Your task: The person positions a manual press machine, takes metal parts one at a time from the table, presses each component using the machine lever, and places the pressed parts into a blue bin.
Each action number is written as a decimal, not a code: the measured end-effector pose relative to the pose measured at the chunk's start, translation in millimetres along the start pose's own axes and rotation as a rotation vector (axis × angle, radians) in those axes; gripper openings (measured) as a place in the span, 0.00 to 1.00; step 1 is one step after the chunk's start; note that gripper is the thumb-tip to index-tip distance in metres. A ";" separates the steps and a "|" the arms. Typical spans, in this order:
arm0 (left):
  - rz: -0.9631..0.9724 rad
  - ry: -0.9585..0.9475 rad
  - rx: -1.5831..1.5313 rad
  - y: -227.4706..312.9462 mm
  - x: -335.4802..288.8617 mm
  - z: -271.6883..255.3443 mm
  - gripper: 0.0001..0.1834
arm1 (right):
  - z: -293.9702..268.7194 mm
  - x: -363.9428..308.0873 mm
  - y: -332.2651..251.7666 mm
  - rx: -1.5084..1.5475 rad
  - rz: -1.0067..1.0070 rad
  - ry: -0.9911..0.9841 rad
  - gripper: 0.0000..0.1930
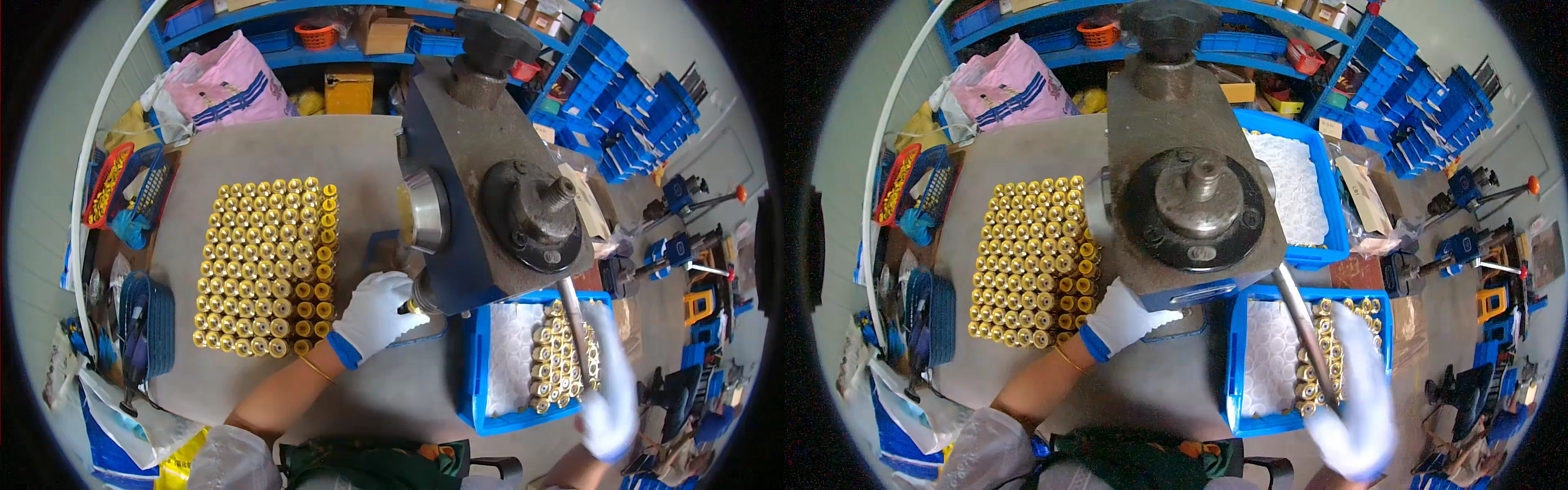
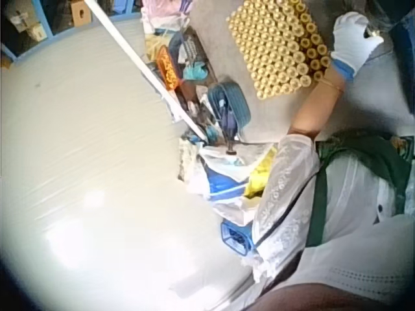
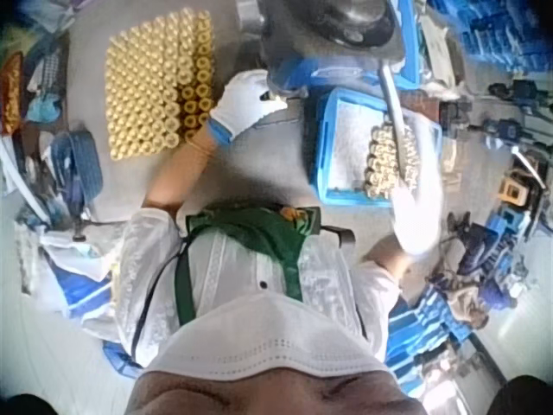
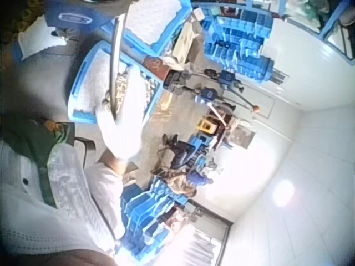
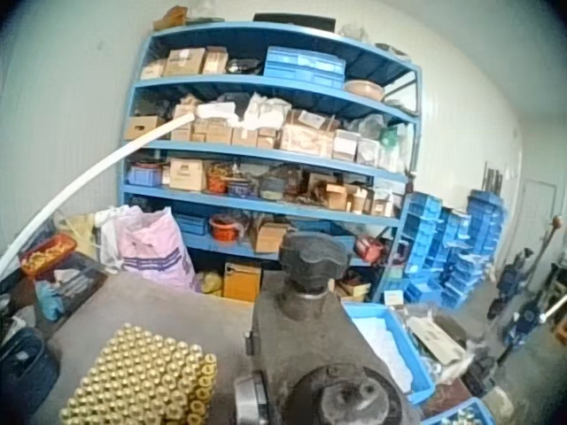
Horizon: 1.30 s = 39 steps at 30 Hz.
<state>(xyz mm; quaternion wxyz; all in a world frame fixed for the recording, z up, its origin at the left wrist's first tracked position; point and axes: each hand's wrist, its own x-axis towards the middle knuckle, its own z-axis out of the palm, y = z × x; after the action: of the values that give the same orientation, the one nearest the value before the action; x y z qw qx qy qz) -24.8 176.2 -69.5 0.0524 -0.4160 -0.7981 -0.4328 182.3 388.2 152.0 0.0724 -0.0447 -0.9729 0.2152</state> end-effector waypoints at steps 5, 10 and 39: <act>-0.113 -0.026 -0.087 2.4 -5.3 -3.9 0.20 | 70.1 23.8 32.2 0.221 0.093 0.043 0.43; -0.103 -0.091 0.069 -5.5 -7.6 -11.9 0.21 | 73.4 31.3 19.6 0.372 0.341 -0.142 0.35; -0.245 -0.033 -0.020 18.0 5.9 -45.3 0.13 | 67.7 52.9 126.9 -0.705 0.101 -0.364 0.18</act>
<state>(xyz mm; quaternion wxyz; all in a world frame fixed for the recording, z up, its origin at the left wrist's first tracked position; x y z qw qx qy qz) -28.3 151.6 -27.1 -0.0182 -0.3227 -0.8395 -0.4368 126.4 481.2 43.7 -0.1317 -0.0756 -0.9806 -0.1241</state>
